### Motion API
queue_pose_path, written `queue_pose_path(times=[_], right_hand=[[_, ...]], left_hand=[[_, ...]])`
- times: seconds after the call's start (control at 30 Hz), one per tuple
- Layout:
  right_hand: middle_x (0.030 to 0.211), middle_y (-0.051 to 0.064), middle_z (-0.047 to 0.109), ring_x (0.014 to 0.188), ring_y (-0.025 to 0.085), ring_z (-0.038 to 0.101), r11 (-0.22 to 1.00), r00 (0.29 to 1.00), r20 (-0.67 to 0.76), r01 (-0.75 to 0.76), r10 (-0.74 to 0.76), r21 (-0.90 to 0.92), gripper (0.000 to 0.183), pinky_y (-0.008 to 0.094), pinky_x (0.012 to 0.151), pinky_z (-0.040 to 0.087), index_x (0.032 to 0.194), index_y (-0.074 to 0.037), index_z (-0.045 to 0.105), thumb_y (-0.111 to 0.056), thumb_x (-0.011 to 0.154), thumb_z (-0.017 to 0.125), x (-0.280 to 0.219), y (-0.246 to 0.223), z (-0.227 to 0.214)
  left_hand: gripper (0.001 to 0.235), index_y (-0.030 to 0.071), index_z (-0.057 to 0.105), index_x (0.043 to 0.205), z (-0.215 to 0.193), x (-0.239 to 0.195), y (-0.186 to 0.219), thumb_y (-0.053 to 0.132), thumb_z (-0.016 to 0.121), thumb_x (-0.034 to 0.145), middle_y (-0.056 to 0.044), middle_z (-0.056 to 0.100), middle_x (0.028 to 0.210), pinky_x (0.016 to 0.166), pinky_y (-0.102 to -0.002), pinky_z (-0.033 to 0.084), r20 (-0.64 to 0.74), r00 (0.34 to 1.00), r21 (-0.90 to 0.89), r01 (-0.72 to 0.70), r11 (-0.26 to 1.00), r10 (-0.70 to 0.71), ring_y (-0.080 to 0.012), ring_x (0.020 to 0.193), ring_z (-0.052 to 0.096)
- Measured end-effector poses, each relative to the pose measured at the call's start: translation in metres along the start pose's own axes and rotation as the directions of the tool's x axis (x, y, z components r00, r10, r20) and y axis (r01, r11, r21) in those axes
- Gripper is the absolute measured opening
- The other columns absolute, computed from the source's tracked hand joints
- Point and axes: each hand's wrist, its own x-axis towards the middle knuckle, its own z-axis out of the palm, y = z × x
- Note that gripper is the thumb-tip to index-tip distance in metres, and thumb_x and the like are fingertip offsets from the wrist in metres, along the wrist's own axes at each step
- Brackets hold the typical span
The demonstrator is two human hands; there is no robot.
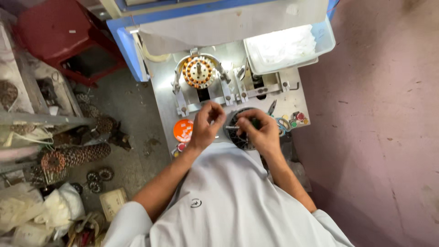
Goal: The person applies insulating paper and organizes the copper wire windings on a motor stator using a small screwdriver and their hands.
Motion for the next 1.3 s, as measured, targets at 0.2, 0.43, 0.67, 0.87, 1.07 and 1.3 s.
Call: queue_pose_path(times=[0.2,0.43,0.67,0.87,1.07,1.3], right_hand=[[0.087,0.014,0.076,0.059,0.011,0.069,0.981,0.989,-0.117,-0.068,0.09,0.184,0.025,0.018,0.034,0.033,0.114,-0.003,0.062,-0.002,0.091,0.07,0.002,-0.004,-0.044],[0.082,0.004,0.068,0.05,0.006,0.05,0.999,0.986,-0.167,0.009,-0.016,-0.042,0.026,0.021,0.036,0.036,0.103,0.001,0.056,-0.008,0.09,0.077,-0.002,0.027,-0.041],[0.101,0.012,0.07,0.047,0.003,0.048,0.996,0.99,-0.115,0.083,-0.079,0.036,0.027,0.017,0.034,0.032,0.125,-0.004,0.048,-0.016,0.102,0.056,-0.023,0.011,-0.036],[0.124,0.02,0.066,0.076,0.005,0.065,0.974,0.973,-0.061,0.222,-0.224,-0.041,0.037,0.019,0.049,0.046,0.141,-0.004,0.037,-0.011,0.107,0.048,-0.032,-0.002,-0.024],[0.123,0.016,0.068,0.05,0.005,0.053,0.997,0.99,-0.128,0.067,-0.061,0.045,0.034,0.019,0.034,0.038,0.135,-0.004,0.041,-0.014,0.104,0.048,-0.04,-0.001,-0.02],[0.084,0.006,0.072,0.067,0.009,0.065,0.985,0.986,-0.098,0.127,-0.138,-0.115,0.01,0.023,0.059,0.056,0.103,0.003,0.067,-0.002,0.095,0.071,-0.044,0.01,-0.026]], left_hand=[[0.018,0.006,0.065,0.104,0.006,0.009,0.012,0.015,0.075,0.092,-0.001,0.063,0.089,0.07,-0.026,0.049,0.055,0.996,0.268,-0.079,0.96,0.067,-0.0104,0.078,0.058],[0.033,0.007,0.067,0.113,0.051,0.009,0.042,0.016,0.081,0.084,-0.007,0.061,0.103,0.078,-0.032,0.053,0.272,0.935,0.309,-0.307,0.9,0.226,-0.0204,0.088,0.064],[0.029,0.011,0.074,0.105,0.058,0.014,0.033,0.017,0.082,0.078,-0.006,0.061,0.101,0.077,-0.036,0.056,0.253,0.942,0.403,-0.311,0.861,0.222,-0.0232,0.09,0.068],[0.019,0.008,0.077,0.092,0.057,0.011,0.034,0.017,0.083,0.077,-0.008,0.063,0.102,0.083,-0.042,0.053,0.31,0.9,0.43,-0.421,0.799,0.307,-0.0289,0.098,0.064],[0.018,0.005,0.076,0.093,0.054,0.01,0.028,0.017,0.082,0.081,-0.007,0.063,0.099,0.076,-0.034,0.053,0.267,0.948,0.31,-0.253,0.916,0.172,-0.0219,0.087,0.066],[0.01,0.004,0.077,0.098,0.041,0.004,0.026,0.013,0.077,0.092,-0.004,0.071,0.097,0.071,-0.026,0.055,0.16,0.983,0.187,-0.124,0.974,0.095,-0.0122,0.084,0.068]])
